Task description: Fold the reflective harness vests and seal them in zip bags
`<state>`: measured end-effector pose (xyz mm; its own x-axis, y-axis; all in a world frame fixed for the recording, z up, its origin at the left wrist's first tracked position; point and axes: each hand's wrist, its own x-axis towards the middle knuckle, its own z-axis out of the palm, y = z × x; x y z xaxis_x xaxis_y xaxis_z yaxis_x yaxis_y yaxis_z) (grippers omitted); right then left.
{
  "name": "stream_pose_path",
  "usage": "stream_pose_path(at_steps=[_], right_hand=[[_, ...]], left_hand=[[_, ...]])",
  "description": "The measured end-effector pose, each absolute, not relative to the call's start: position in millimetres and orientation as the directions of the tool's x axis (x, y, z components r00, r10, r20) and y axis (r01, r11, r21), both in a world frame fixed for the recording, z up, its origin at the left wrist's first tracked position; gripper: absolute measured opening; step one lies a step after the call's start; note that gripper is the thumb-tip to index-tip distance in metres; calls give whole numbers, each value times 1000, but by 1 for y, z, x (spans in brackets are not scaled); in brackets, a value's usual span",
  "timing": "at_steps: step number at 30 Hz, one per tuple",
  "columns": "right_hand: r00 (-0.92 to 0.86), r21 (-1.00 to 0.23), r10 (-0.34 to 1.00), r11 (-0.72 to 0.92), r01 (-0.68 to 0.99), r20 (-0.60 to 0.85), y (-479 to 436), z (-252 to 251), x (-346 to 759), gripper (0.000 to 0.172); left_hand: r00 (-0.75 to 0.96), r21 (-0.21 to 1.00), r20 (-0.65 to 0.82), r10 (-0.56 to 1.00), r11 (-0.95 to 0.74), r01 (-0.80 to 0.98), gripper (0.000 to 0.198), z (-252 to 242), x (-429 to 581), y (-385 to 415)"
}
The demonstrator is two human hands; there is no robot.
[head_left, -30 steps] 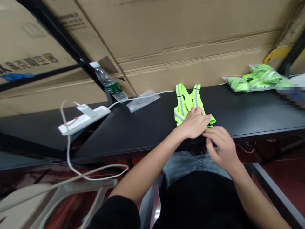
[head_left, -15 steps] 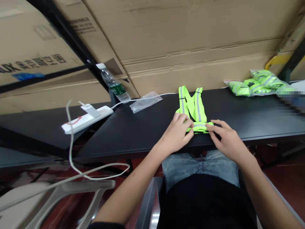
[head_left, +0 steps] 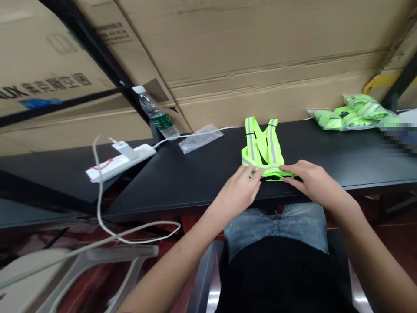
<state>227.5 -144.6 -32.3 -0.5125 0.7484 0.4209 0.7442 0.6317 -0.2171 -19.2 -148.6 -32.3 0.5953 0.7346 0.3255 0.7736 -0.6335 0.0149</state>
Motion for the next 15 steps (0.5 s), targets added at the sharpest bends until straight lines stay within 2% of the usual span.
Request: stream_pose_path(at_steps=[2, 4, 8, 10, 13, 15], right_hand=[[-594, -125, 708, 676, 726, 382, -143, -28, 225, 28], [-658, -31, 661, 713, 700, 361, -142, -25, 224, 28], [-716, 117, 616, 725, 678, 330, -142, -23, 220, 28], [-717, 167, 627, 706, 688, 306, -144, -23, 217, 27], [-689, 181, 652, 672, 718, 315, -146, -26, 212, 26], [-670, 173, 658, 657, 734, 344, -148, -29, 210, 27]], left_hand=[[615, -55, 275, 739, -627, 777, 34, -28, -16, -148], [628, -34, 255, 735, -642, 766, 32, -26, -16, -145], [640, 152, 334, 692, -710, 688, 27, -29, -23, -136], [604, 205, 385, 698, -703, 681, 25, -32, -25, -134], [496, 254, 428, 756, -627, 737, 18, -35, -23, -135], [423, 335, 430, 798, -576, 746, 18, -36, -21, -136]])
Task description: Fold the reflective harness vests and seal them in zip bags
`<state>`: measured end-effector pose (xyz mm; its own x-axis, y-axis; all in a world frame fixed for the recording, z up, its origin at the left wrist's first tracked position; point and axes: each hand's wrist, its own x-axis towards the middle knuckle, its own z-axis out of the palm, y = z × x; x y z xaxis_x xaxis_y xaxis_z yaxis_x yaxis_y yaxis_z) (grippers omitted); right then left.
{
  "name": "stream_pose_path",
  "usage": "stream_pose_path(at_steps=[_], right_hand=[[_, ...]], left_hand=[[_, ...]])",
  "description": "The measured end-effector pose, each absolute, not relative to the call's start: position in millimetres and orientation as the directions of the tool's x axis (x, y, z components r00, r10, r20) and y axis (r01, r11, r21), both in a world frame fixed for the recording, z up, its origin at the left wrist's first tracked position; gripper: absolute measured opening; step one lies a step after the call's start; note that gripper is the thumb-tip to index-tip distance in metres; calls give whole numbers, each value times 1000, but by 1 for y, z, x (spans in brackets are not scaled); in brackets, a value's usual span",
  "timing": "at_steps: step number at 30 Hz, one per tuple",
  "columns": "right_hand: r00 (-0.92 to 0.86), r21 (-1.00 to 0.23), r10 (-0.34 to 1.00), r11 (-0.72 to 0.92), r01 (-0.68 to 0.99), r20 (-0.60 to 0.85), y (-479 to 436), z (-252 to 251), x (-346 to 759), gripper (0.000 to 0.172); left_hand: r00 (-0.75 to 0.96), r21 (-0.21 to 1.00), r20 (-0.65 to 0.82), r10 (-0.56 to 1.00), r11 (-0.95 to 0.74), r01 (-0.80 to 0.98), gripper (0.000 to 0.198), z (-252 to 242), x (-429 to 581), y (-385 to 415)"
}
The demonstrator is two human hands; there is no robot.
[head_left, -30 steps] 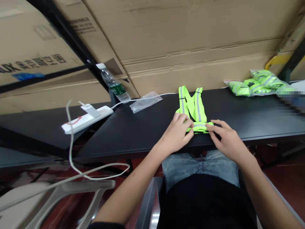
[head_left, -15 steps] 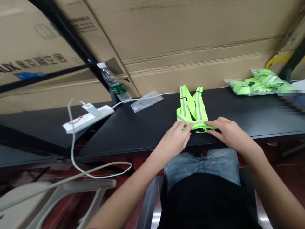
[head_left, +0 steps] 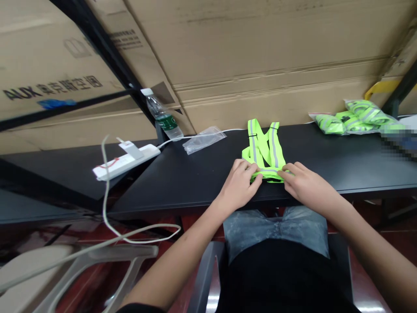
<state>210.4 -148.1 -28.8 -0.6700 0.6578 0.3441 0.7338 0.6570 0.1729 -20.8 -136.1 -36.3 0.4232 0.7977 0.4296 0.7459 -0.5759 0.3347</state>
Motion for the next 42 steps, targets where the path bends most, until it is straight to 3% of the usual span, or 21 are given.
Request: stream_pose_path(at_steps=[5, 11, 16, 19, 24, 28, 33, 39, 42], right_hand=[[-659, 138, 653, 664, 735, 372, -147, -35, 211, 27], [-672, 135, 637, 680, 720, 377, -146, -35, 212, 25], [-650, 152, 658, 649, 746, 379, -150, -35, 209, 25], [-652, 139, 662, 654, 743, 369, -149, -36, 211, 26], [-675, 36, 661, 705, 708, 329, -139, -29, 218, 20], [-709, -29, 663, 735, 677, 242, -127, -16, 220, 9], [-778, 51, 592, 788, 614, 213, -121, -7, 219, 8], [-760, 113, 599, 762, 638, 252, -126, -10, 218, 24], [-747, 200, 608, 723, 661, 271, -138, -15, 215, 22]], left_hand=[[260, 527, 386, 885, -443, 725, 14, -37, -16, -138], [348, 591, 316, 883, -470, 656, 6, -29, -15, -135], [411, 477, 371, 833, -550, 685, 17, -35, -14, -135], [466, 436, 299, 833, -554, 709, 36, -35, -15, -137], [566, 381, 244, 787, -615, 690, 47, -26, -21, -130], [642, 243, 236, 730, -684, 688, 46, -20, -21, -121], [692, 57, 179, 699, -710, 702, 30, -17, -10, -116], [709, 54, 247, 661, -740, 671, 25, -24, -14, -114], [715, 83, 303, 630, -765, 639, 29, -26, -21, -123]])
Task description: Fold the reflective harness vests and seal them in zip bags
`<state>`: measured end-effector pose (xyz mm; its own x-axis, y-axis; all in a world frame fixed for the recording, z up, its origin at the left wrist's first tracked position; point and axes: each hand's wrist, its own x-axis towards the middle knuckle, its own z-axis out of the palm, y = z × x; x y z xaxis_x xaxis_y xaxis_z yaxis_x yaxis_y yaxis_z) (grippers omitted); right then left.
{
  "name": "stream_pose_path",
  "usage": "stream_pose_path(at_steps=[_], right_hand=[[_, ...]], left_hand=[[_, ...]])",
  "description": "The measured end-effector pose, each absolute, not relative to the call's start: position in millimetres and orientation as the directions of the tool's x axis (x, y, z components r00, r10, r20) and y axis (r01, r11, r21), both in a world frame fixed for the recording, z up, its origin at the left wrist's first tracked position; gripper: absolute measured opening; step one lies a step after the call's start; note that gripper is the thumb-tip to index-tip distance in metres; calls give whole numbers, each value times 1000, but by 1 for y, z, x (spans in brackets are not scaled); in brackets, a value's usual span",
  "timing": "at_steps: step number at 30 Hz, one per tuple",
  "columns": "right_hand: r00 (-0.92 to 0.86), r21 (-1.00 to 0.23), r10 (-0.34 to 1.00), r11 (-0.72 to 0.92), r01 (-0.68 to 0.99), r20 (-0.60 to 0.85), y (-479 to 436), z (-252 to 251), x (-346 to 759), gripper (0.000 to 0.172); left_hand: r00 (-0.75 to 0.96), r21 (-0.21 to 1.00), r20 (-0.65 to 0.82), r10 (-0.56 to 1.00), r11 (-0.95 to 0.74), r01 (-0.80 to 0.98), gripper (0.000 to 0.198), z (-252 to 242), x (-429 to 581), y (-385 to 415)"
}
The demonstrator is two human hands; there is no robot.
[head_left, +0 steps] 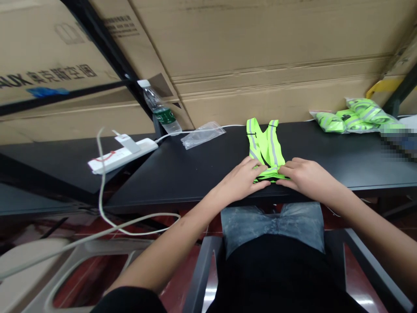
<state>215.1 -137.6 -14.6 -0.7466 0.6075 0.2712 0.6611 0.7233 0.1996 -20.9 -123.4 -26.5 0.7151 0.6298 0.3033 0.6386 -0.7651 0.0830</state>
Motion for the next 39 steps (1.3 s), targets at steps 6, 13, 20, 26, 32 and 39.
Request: stream_pose_path(at_steps=[6, 13, 20, 26, 32, 39], right_hand=[[-783, 420, 495, 662, 620, 377, -180, -31, 212, 31], [-811, 341, 431, 751, 565, 395, -186, -23, 224, 20], [-769, -254, 634, 758, 600, 76, -116, 24, 221, 41], [-834, -643, 508, 569, 512, -215, -55, 22, 211, 47], [-794, -668, 565, 504, 548, -225, -47, 9, 214, 42], [-647, -782, 755, 338, 523, -106, -55, -6, 219, 45]], left_hand=[[680, 66, 362, 638, -745, 664, 64, -36, -17, -170], [702, 11, 416, 578, -775, 632, 38, -38, -18, -175], [598, 466, 209, 774, -616, 635, 29, -13, -24, -138], [501, 618, 308, 809, -571, 541, 28, -28, -21, -120], [389, 529, 315, 866, -500, 685, 24, -37, -18, -121], [444, 334, 421, 791, -590, 735, 29, -33, -25, -131]])
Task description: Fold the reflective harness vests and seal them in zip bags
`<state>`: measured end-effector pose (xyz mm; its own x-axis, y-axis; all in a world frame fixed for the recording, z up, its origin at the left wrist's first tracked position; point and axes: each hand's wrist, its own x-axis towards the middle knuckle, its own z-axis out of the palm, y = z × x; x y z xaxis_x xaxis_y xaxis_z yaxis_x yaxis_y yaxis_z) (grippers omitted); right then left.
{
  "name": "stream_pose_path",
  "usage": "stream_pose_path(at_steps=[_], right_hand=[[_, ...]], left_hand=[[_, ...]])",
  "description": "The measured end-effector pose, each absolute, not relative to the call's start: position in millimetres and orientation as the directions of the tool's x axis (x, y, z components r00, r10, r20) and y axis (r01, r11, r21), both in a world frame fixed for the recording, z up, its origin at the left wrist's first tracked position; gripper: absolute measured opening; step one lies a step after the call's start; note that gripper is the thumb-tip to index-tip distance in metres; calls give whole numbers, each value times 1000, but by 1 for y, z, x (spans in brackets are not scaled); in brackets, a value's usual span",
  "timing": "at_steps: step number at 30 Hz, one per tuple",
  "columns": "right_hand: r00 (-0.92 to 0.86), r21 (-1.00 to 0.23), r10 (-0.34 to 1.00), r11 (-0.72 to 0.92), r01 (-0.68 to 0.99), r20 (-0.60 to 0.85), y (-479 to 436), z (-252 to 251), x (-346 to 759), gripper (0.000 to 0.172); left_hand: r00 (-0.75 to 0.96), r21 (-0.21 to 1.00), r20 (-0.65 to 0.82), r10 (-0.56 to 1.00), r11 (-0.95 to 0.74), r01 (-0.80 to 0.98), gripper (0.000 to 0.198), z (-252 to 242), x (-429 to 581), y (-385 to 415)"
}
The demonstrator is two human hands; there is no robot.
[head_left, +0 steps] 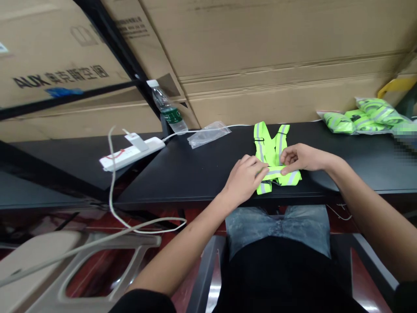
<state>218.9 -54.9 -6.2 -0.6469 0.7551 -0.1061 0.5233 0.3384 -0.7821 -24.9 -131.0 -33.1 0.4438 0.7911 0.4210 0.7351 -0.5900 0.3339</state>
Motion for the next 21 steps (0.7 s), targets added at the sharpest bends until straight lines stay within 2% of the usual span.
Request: stream_pose_path(at_steps=[3, 5, 7, 10, 15, 17, 21], right_hand=[[-600, -766, 800, 404, 500, 30, -67, -14, 221, 38], [-568, -697, 803, 513, 502, 182, -79, -19, 221, 33], [-535, -590, 771, 622, 515, 346, -93, -24, 220, 28], [-530, -413, 699, 713, 567, 480, -111, -31, 219, 24], [-633, -177, 603, 777, 604, 486, -132, -36, 222, 35], [-669, -118, 582, 788, 604, 463, -137, -36, 225, 41], [-667, -94, 600, 770, 631, 441, -142, -36, 227, 33]], left_hand=[[560, 237, 355, 749, -651, 721, 51, -31, -35, -142], [590, 196, 309, 746, -657, 728, 79, -31, -39, -148], [576, 173, 287, 765, -633, 755, 92, -33, -39, -152], [539, 178, 286, 792, -597, 783, 82, -36, -33, -152], [470, 272, 284, 836, -540, 797, 64, -37, -27, -150], [480, 294, 296, 826, -557, 776, 55, -34, -28, -150], [537, 278, 284, 794, -604, 747, 43, -27, -31, -147]])
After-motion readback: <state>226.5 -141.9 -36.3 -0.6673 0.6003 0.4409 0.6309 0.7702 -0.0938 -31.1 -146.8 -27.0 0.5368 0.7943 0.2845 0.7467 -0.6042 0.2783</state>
